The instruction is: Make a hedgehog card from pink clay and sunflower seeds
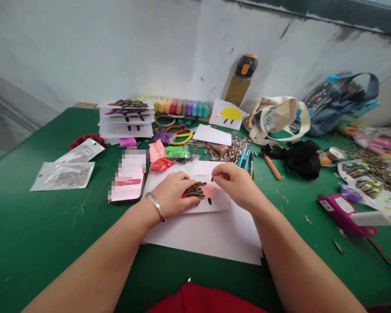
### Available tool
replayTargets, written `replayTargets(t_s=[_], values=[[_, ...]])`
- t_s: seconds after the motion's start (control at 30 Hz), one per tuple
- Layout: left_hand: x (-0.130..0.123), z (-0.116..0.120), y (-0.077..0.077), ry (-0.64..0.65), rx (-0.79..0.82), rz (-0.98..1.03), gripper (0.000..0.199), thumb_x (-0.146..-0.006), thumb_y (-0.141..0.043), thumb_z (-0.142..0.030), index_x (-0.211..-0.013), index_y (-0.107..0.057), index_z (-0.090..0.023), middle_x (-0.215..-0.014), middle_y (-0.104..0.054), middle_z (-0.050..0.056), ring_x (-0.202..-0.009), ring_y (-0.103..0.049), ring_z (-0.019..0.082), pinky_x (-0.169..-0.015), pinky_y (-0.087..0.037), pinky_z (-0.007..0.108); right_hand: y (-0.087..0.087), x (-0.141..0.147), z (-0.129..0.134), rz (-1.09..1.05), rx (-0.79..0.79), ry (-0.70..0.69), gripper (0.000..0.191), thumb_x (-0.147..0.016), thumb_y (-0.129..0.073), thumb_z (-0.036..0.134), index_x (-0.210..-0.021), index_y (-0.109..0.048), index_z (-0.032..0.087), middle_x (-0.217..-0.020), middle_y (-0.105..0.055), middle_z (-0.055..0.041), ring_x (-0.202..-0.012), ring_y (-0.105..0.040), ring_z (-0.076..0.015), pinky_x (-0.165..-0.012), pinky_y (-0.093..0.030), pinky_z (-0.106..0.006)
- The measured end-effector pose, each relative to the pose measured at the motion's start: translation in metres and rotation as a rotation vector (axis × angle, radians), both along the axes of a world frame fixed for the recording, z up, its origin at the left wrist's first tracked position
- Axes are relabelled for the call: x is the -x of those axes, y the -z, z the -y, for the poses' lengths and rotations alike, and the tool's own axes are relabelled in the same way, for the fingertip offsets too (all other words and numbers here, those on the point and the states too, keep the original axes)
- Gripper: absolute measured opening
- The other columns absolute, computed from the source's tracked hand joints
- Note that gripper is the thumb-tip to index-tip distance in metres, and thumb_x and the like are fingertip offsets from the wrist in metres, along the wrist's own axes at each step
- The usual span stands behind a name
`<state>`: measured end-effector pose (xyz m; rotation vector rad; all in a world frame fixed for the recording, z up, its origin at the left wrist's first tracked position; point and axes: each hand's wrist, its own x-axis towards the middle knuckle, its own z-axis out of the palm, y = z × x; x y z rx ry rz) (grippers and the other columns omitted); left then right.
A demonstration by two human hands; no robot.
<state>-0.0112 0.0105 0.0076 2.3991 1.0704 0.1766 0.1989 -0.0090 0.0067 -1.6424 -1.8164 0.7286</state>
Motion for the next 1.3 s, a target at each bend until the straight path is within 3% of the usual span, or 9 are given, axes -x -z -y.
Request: replayTargets(t_s=[0.3, 0.53, 0.63, 0.8, 1.3], values=[[0.0, 0.001, -0.002, -0.002, 0.01, -0.002, 0.03, -0.08, -0.056, -0.046, -0.094, -0.066, -0.021, -0.092, -0.056, 0.006, -0.09, -0.05, 0.023, -0.083, -0.039, 0.035, 0.003, 0.008, 0.003, 0.012, 0.123, -0.087, 0.021, -0.075, -0.047, 0.018, -0.075, -0.067, 0.022, -0.063, -0.061, 0.0029, -0.061, -0.054, -0.0126, -0.055, -0.037, -0.022], [-0.001, 0.001, -0.003, -0.003, 0.019, -0.004, 0.032, -0.08, -0.057, -0.046, -0.097, -0.066, -0.022, -0.092, -0.055, 0.006, -0.091, -0.049, 0.024, -0.085, -0.039, 0.036, 0.005, 0.009, 0.003, 0.144, 0.02, -0.117, 0.022, -0.077, -0.045, 0.016, -0.071, -0.065, 0.022, -0.065, -0.062, 0.0029, -0.062, -0.052, -0.0116, -0.055, -0.033, -0.022], [-0.001, 0.001, -0.003, -0.011, 0.025, -0.017, 0.034, -0.079, -0.057, -0.047, -0.1, -0.065, -0.022, -0.094, -0.055, 0.006, -0.092, -0.049, 0.024, -0.086, -0.039, 0.036, 0.007, 0.01, 0.001, 0.16, 0.017, -0.1, 0.023, -0.077, -0.045, 0.016, -0.077, -0.067, 0.023, -0.072, -0.065, 0.0021, -0.065, -0.053, -0.012, -0.056, -0.033, -0.022], [-0.001, 0.001, -0.002, -0.006, 0.015, -0.025, 0.036, -0.079, -0.058, -0.046, -0.104, -0.065, -0.022, -0.096, -0.056, 0.007, -0.091, -0.049, 0.024, -0.086, -0.039, 0.036, 0.006, 0.014, 0.001, 0.218, 0.031, -0.139, 0.022, -0.077, -0.045, 0.015, -0.072, -0.066, 0.021, -0.069, -0.065, 0.0015, -0.064, -0.052, -0.0121, -0.057, -0.031, -0.022], [-0.001, 0.002, 0.0, 0.034, -0.033, -0.021, 0.033, -0.078, -0.057, -0.045, -0.1, -0.065, -0.022, -0.092, -0.055, 0.006, -0.086, -0.049, 0.022, -0.08, -0.04, 0.034, 0.007, 0.026, 0.003, 0.319, 0.062, -0.039, 0.016, -0.072, -0.05, 0.017, -0.062, -0.062, 0.021, -0.059, -0.062, 0.0005, -0.057, -0.049, -0.0126, -0.054, -0.028, -0.024]])
